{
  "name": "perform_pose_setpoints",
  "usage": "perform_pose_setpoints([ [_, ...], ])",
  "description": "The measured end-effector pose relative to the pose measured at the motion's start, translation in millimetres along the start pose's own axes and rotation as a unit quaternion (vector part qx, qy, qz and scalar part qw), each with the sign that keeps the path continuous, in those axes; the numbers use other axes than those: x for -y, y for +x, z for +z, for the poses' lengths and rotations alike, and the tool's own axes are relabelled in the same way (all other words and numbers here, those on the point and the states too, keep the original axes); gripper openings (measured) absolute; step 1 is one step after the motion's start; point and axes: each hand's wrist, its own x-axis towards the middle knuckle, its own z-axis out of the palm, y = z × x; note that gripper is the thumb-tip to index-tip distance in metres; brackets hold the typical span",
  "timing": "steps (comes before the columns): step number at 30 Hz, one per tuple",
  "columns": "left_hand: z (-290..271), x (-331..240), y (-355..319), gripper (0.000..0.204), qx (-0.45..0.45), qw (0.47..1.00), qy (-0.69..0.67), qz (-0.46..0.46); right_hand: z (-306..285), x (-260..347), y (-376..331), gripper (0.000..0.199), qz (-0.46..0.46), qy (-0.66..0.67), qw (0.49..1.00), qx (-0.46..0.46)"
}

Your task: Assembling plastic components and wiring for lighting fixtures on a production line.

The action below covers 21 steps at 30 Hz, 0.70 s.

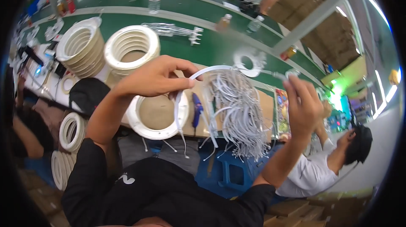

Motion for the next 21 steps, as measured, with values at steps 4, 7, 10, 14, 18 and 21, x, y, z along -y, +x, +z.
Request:
perform_pose_setpoints([
  [4, -26, 9, -62, 0.029, -0.113, 0.974, 0.197, -0.017, 0, 54, -25, 0.018, -0.101, -0.022, 0.992, 0.074],
  [7, -24, 33, -102, 0.024, -0.153, 0.922, 0.356, 0.014, 8, 103, -50, 0.023, -0.112, -0.015, 0.969, 0.218],
  [10, -17, 60, -131, 0.023, -0.222, 0.914, 0.341, 0.005, 22, 137, -68, 0.03, -0.086, 0.098, 0.946, 0.296],
  [14, -20, 84, -152, 0.019, -0.285, 0.886, 0.354, -0.09, 83, 174, -80, 0.016, -0.018, 0.187, 0.924, 0.334],
  [18, -22, 108, -139, 0.018, -0.286, 0.863, 0.406, -0.09, 145, 167, -93, 0.01, 0.074, 0.133, 0.934, 0.324],
  [21, -21, 114, -136, 0.018, -0.271, 0.831, 0.476, -0.093, 153, 165, -98, 0.008, 0.078, 0.147, 0.942, 0.292],
])
